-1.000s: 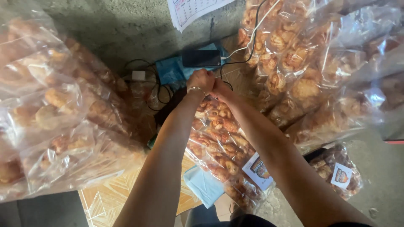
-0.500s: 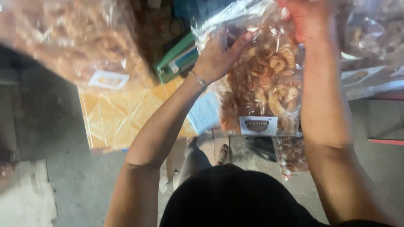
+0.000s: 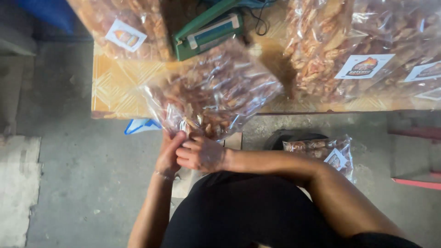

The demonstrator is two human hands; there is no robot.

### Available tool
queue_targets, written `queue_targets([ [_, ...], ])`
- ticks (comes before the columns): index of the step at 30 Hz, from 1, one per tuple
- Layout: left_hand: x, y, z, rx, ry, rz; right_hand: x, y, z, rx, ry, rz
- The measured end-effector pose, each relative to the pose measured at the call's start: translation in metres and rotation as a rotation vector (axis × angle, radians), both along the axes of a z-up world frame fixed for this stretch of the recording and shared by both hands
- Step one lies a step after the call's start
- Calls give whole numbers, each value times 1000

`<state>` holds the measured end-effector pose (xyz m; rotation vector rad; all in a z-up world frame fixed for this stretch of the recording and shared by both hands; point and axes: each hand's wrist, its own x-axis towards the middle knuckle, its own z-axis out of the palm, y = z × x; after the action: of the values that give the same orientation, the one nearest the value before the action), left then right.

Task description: Sealing individual bags of chicharon using a heat sealer and packing them into larger bags for distribution.

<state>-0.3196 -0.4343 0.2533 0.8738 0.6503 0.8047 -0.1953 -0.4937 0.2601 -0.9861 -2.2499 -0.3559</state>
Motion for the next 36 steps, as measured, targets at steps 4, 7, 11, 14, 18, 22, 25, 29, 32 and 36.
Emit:
queue_targets([
  [4, 0, -14, -40, -163, 35, 68, -9, -7, -86, -91, -32, 117],
  [7, 4, -14, -117, -264, 59, 131, 9, -11, -95, -250, -58, 202],
  [11, 5, -21, -122, -349, 27, 206, 51, 24, 4, -244, 370, 49],
  [14, 6, -20, -119, -296, 20, 193, 119, 47, -53, -421, 86, -518],
  [18, 8, -20, -107, -282, 9, 185, 118, 40, -45, -591, 47, -519],
  [22, 8, -20, -107, -243, 26, 184, 124, 43, -58, -575, -27, -572],
  [25, 7, -22, -96, -232, 48, 180, 154, 63, -51, -397, 156, -525],
  [29, 3, -12, -85, -246, 126, 146, 250, 85, -58, -813, 517, -1025],
  [32, -7, 9, -106, -142, 150, 44, 264, 53, -42, -1306, 1229, -815],
  [36, 1, 43, -66, -38, 155, -58, 302, -15, -76, -1180, 1482, -799],
])
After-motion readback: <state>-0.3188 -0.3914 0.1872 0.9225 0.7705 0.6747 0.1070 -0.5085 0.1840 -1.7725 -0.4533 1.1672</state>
